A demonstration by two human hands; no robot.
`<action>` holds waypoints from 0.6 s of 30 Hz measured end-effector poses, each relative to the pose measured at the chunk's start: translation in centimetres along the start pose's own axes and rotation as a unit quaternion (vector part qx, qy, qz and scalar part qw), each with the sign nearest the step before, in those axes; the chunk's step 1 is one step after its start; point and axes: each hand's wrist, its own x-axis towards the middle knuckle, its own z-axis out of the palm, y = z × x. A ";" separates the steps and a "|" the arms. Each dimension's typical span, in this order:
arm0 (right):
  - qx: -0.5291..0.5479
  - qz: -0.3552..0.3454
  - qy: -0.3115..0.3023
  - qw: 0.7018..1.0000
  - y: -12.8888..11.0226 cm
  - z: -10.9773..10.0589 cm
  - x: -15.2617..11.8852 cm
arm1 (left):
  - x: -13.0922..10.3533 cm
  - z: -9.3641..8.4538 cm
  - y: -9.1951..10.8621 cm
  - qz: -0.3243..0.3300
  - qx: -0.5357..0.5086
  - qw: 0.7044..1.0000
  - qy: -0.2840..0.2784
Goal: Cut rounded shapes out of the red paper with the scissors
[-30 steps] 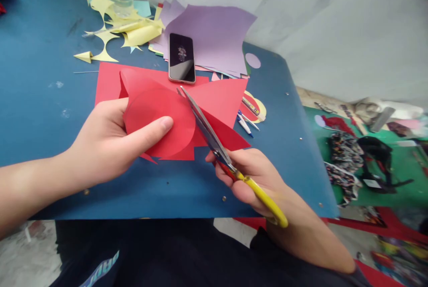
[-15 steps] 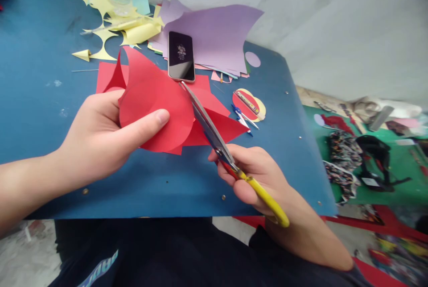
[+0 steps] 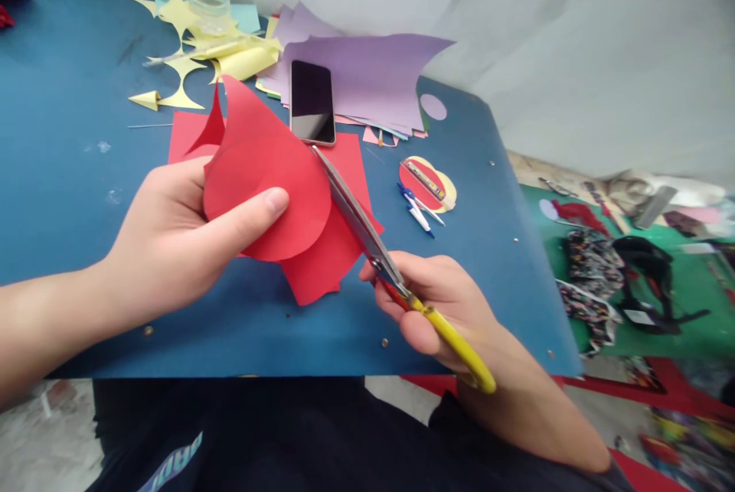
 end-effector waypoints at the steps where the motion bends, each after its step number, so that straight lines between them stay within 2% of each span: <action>1: 0.001 -0.002 0.000 1.000 0.0 0.0 0.0 | 0.0 0.0 0.0 -0.002 -0.008 1.000 -0.003; 5: -0.001 0.005 -0.004 1.000 0.0 0.0 -0.1 | 0.0 0.3 0.0 0.011 -0.011 1.000 0.002; 11: -0.014 -0.014 -0.028 0.999 0.0 -0.1 -0.2 | 0.3 0.4 0.3 0.056 0.062 0.997 -0.005; 18: 0.000 -0.004 -0.049 0.999 0.0 -0.1 -0.1 | 0.3 0.4 0.4 0.040 0.057 0.997 -0.025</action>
